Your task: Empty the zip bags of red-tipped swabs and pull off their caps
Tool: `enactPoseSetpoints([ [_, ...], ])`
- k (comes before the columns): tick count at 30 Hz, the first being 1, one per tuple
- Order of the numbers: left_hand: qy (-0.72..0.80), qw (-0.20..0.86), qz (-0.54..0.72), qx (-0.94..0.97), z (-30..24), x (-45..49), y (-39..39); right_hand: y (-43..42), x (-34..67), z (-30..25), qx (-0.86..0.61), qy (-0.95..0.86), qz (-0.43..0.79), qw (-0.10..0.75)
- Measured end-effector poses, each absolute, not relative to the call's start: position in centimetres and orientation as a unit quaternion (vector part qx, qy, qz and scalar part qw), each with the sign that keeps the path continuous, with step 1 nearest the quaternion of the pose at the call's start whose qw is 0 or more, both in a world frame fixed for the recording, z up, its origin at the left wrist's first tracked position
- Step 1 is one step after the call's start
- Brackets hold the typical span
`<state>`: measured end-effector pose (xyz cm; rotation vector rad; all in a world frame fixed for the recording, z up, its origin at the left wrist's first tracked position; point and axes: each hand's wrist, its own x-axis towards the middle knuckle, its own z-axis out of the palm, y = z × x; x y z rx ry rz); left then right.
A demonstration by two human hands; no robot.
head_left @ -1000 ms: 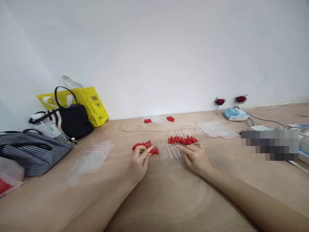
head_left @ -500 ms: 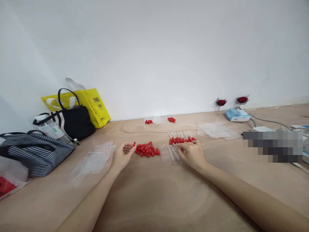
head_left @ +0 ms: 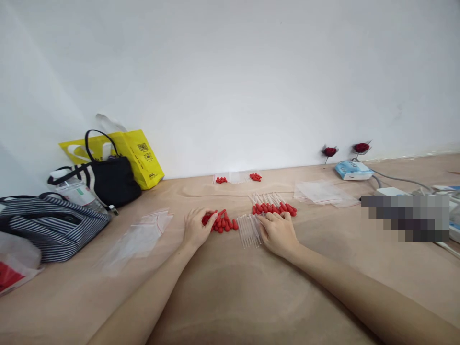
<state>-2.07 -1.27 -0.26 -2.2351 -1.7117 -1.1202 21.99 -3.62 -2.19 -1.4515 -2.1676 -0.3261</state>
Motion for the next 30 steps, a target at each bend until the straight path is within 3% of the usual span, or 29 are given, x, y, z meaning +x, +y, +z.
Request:
enactPoseSetpoints([
  [10, -0.572, 0.156, -0.415, -0.69, -0.4, -2.3, -1.6, -4.5, 21.6, -2.1, -0.532, -0.806, -0.099, 0.241],
  [18, -0.521, 0.202, -0.414, -0.718, -0.5, -2.1, -2.6, -2.9, 23.2, -1.4, -0.583, -0.749, -0.02, 0.314],
  [30, -0.363, 0.127, -0.337, -0.859, -0.8, 2.8, -5.9, 2.5, 20.8, -0.3, -0.665, -0.711, -0.055, 0.221],
])
